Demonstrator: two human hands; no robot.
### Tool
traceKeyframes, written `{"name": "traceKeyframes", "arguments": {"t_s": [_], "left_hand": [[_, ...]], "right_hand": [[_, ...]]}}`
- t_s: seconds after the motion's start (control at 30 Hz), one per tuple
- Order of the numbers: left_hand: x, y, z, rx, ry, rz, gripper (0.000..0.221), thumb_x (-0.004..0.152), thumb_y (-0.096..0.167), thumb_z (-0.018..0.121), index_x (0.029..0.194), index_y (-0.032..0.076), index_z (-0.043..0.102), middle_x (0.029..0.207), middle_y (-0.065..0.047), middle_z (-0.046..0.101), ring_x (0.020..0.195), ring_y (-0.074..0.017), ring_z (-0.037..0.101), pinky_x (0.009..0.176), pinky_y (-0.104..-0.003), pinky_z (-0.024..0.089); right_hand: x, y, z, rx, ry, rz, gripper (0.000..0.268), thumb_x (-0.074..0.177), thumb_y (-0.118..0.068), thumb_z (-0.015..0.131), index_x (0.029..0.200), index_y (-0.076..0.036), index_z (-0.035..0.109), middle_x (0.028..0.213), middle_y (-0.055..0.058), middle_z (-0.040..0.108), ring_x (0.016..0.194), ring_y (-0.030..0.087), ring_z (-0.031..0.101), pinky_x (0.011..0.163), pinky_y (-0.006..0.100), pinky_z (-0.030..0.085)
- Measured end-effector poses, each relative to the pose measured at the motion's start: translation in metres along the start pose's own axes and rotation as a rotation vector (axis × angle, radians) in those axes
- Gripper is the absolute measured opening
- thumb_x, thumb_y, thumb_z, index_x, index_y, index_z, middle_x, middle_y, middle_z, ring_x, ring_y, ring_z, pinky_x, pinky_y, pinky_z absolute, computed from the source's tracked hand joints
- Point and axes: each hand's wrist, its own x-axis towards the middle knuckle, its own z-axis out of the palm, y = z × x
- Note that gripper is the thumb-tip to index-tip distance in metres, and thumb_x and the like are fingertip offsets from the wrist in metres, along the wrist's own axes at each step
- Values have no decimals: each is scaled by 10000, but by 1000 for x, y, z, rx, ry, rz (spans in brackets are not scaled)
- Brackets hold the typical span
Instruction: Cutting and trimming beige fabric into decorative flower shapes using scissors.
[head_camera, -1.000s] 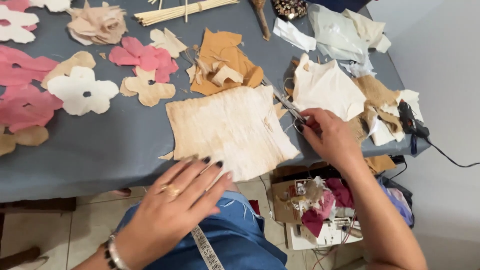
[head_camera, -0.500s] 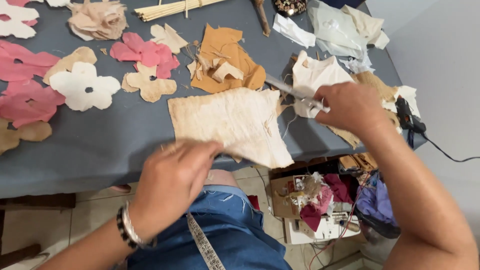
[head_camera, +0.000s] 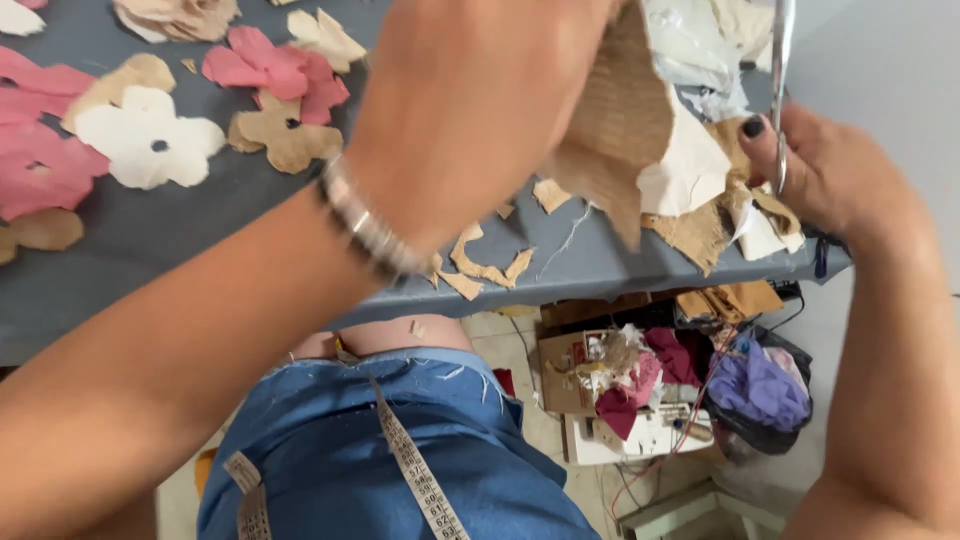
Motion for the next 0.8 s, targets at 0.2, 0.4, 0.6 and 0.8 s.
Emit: {"name": "traceKeyframes", "arguments": {"t_s": [0.2, 0.4, 0.6, 0.8], "left_hand": [[-86, 14, -34, -123, -303, 52, 365, 1047, 3, 674, 768, 168, 508, 611, 39, 413, 484, -91, 365, 458, -268, 299], [-78, 5, -5, -410, -346, -99, 145, 965, 93, 665, 1040, 168, 763, 1035, -14, 783, 791, -222, 718, 605, -382, 527], [-94, -1, -47, -376, -552, 3, 435, 949, 194, 763, 1284, 27, 541, 1353, -225, 621, 757, -173, 648, 607, -277, 566], [-137, -12, -22, -381, -893, 308, 976, 801, 822, 634, 1572, 267, 409, 1614, -131, 381, 1514, -374, 285, 1209, -548, 185]], "right_hand": [[-28, -45, 91, 771, -52, -427, 720, 859, -812, 289, 1128, -183, 513, 1000, 24, 543, 892, 155, 518, 812, 325, 467], [-17, -150, 80, 1231, 307, -699, 578, 843, -51, 842, 1357, -88, 581, 1384, 101, 606, 1108, 181, 675, 942, 244, 594], [65, -132, 64, 1459, 567, -803, 352, 911, 162, 674, 1026, -129, 513, 1036, -10, 616, 935, 50, 560, 836, 196, 480], [82, -72, 66, 1061, 848, -496, 224, 1009, -37, 719, 886, -131, 556, 743, -36, 352, 702, 95, 265, 616, 336, 215]]}}
